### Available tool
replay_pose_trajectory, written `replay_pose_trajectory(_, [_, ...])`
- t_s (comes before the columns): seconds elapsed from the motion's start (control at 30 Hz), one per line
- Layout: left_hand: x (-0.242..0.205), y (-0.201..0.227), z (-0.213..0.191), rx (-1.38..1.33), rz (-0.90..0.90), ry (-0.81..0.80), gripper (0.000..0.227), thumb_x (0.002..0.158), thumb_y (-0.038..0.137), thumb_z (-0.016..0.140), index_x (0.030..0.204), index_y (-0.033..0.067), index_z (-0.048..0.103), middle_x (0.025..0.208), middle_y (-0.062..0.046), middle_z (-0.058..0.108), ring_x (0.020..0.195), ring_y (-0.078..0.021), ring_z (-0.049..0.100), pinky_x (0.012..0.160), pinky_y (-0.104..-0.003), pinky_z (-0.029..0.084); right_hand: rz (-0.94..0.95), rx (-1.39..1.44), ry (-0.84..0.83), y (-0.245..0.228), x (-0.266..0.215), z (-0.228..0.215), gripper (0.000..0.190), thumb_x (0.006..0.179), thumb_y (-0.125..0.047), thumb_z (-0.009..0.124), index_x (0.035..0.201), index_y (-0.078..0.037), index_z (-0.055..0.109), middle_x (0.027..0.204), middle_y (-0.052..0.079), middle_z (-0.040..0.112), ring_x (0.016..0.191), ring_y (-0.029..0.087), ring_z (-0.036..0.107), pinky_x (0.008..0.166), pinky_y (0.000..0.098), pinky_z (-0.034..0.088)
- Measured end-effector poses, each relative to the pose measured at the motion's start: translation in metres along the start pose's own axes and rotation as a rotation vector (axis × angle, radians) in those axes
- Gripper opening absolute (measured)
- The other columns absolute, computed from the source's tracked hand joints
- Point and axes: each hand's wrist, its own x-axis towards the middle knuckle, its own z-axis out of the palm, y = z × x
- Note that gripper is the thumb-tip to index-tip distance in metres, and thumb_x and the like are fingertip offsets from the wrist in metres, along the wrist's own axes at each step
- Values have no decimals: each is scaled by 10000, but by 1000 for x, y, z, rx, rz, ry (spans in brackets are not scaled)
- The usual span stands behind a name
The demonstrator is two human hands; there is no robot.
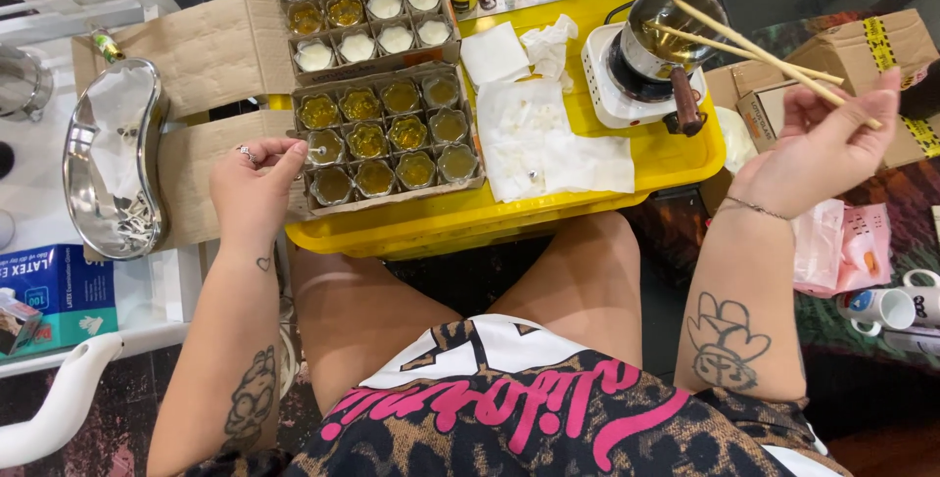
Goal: Preparing small jars by inserting wicks and securing them with wooden sticks for candle making.
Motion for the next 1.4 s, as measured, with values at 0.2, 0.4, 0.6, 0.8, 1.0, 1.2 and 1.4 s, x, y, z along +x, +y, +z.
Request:
replay_pose_trajectory(0.2, [4,-6,2,-19,1,-8,180,921,187,813,998,28,774,802,48,684,690,-2,557,626,-180,439,-118,-43,-118,1,6,-8,376,1252,-273,549,1504,5,570,955,104,592,775,171,562,780,317,542])
replay_pose_trajectory(0.4, [0,1,0,-17,-22,-6,169,916,181,810,994,35,774,806,49,687,708,-3,572,650,-181,460,-152,-66,-121,3,2,-13,298,1242,-242,564,1390,16,548,983,135,612,800,192,579,783,324,540])
replay_pose_trajectory(0.6, [3,-5,-6,36,-14,-5,188,922,209,804,1002,41,783,787,35,670,688,-24,548,617,-214,438,-141,18,-124,-5,-13,1,286,1245,-180,606,1209,95,539,1010,195,621,840,243,596,819,355,536])
replay_pose_trajectory(0.8, [8,-16,-7,109,97,36,195,899,223,803,977,44,796,761,20,696,678,-53,609,616,-239,484,151,111,-265,-72,-129,155,395,1090,-277,559,1353,17,566,1062,85,677,833,168,650,762,311,592])
replay_pose_trajectory(1.0, [9,-18,-2,-95,-1,66,184,893,217,805,973,52,788,766,31,701,672,-34,598,613,-222,489,318,48,-616,-16,-223,190,272,1161,-177,569,1359,9,591,1082,71,639,966,156,654,916,346,613])
replay_pose_trajectory(1.2, [9,-19,-2,-138,22,83,175,896,203,809,962,43,782,761,44,661,665,-27,557,604,-216,465,21,-227,-972,-14,-251,230,194,1129,-143,596,1248,-4,662,1102,99,610,936,148,654,848,268,552])
replay_pose_trajectory(1.4, [6,-12,-2,-187,26,36,179,897,207,801,969,44,781,771,53,666,687,-24,564,633,-205,473,-238,-446,-1214,-37,-249,262,96,1084,-88,644,1159,-54,695,1039,106,672,902,235,670,796,316,553])
